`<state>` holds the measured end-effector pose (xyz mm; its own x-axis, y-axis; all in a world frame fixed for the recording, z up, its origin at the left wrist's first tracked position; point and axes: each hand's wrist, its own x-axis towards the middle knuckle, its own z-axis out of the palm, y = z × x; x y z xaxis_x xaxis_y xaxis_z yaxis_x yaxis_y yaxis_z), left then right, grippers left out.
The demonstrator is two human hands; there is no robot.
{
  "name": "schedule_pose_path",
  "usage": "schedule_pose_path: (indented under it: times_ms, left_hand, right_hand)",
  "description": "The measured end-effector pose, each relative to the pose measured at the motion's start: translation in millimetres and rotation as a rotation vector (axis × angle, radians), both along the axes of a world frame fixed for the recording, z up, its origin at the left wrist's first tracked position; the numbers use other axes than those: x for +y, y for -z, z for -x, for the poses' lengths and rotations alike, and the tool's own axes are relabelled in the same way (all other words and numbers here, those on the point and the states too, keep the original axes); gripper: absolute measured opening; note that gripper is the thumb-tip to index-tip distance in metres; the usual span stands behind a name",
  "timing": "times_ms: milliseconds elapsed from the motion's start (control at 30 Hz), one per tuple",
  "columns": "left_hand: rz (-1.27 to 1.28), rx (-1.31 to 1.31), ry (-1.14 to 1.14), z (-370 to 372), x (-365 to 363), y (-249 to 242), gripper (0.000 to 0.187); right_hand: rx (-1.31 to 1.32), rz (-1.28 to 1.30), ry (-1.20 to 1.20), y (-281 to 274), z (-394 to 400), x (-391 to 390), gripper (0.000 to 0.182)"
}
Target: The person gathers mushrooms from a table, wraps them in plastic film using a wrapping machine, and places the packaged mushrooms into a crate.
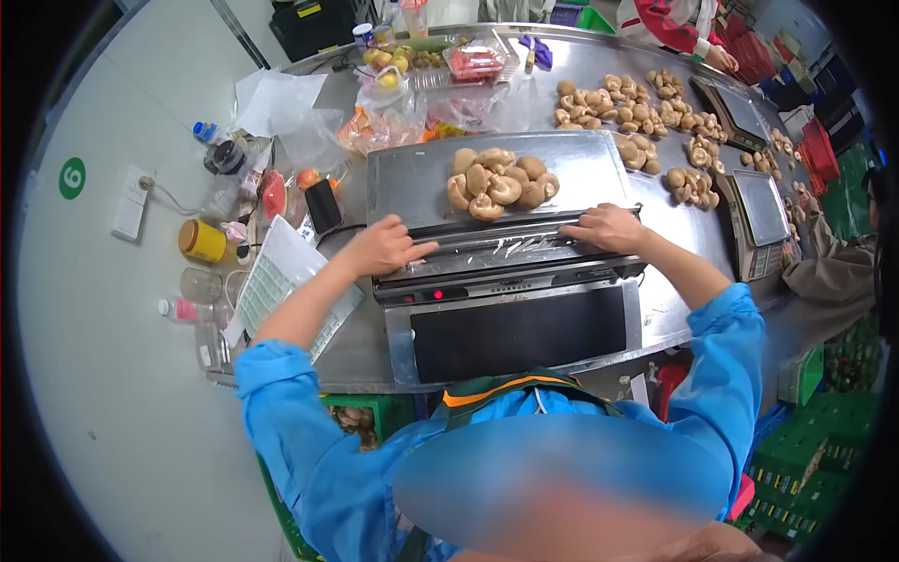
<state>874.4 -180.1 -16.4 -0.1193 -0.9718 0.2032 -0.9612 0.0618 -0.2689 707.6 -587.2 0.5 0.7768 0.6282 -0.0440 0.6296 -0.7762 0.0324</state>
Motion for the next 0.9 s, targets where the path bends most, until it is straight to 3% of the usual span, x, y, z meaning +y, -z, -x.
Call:
schedule_pose_path:
  times_ms: [33,100,133,167,200,233,267,300,333,367,400,433,467,500,567,633,733,767,833,900]
  left_hand:
    - [0.019,0.022,0.025,-0.7,-8.8,7.2,0.04]
    - [0.136,0.254,-0.125,15.5,-14.5,17.0,0.033]
    - [0.437,0.498,-0.183,27.5,-14.7,17.0,0.021]
    - [0.61,1.017,-0.402,39.6,-15.4,5.9,0.011]
    - [0.669,1.33,-0.561,35.7,-23.0,-22.2,0.011]
    - [0.701,1.666,-0.731,38.1,-26.3,-44.6,0.013]
    - [0.915,1.829,-0.357,23.8,-34.7,-54.8,0.016]
    - [1.12,1.94,0.05,-4.4,-51.7,-68.0,0.019]
    - [1.286,1.81,-0.111,-19.0,-79.0,-86.3,0.02]
    - [1.439,1.658,-0.266,-33.0,-109.2,-101.4,0.022]
    - [1.331,1.481,-0.344,-60.1,-131.6,-91.0,0.02]
    - [1.22,1.31,-0.42,-84.0,-146.3,-61.1,0.019]
    - [0.976,1.062,-0.593,-104.6,-150.1,-17.6,0.019]
    - [0.732,0.803,-0.742,-123.7,-151.9,20.8,0.02]
    - [0.396,0.768,-0.615,-115.9,-153.2,55.0,0.023]
    - [0.411,0.728,-0.573,-114.0,-147.8,56.8,0.024]
    - [0.445,0.762,-0.501,-97.7,-142.2,55.5,0.023]
    - [0.475,0.796,-0.463,-98.1,-140.3,53.1,0.021]
    - [0.449,0.877,-0.413,-91.8,-130.7,57.1,0.024]
    - [0.412,1.181,-0.52,-76.8,-112.6,63.2,0.027]
  right_hand:
    - [-0.05,-0.101,-0.02,9.7,-2.5,2.5,0.036]
    - [-0.151,-0.412,0.229,35.3,9.6,14.7,0.02]
    - [0.011,-0.646,0.452,28.7,24.2,20.0,0.014]
    - [0.171,-0.881,0.669,17.0,34.0,22.2,0.01]
    - [0.216,-1.322,0.608,6.9,30.1,15.4,0.01]
    - [0.091,-1.575,0.569,-14.2,16.3,13.3,0.012]
    - [-0.077,-1.817,0.635,-44.2,-4.3,18.1,0.014]
    - [-0.17,-1.988,0.431,-69.7,-26.7,12.1,0.017]
    - [-0.375,-1.96,0.571,-96.1,-51.2,22.2,0.018]
    - [-0.323,-1.99,0.591,-89.0,-86.7,11.9,0.019]
    - [-0.269,-2.018,0.61,-73.6,-120.6,2.6,0.02]
    - [-0.287,-1.914,0.793,-62.3,-142.8,9.9,0.018]
    - [-0.259,-1.591,0.892,-37.0,-157.0,4.9,0.016]
    - [-0.216,-1.196,0.8,11.2,-178.9,-18.6,0.015]
    - [-0.052,-0.855,0.77,43.7,-172.1,-2.3,0.015]
    - [-0.121,-0.863,0.495,50.8,-162.9,2.1,0.015]
    - [-0.264,-0.794,0.372,48.6,-153.7,2.4,0.015]
    - [-0.262,-0.795,0.373,48.4,-150.4,3.2,0.015]
    - [0.003,-0.955,0.536,48.1,-139.1,4.4,0.015]
    - [0.016,-0.977,0.566,58.9,-116.8,9.5,0.016]
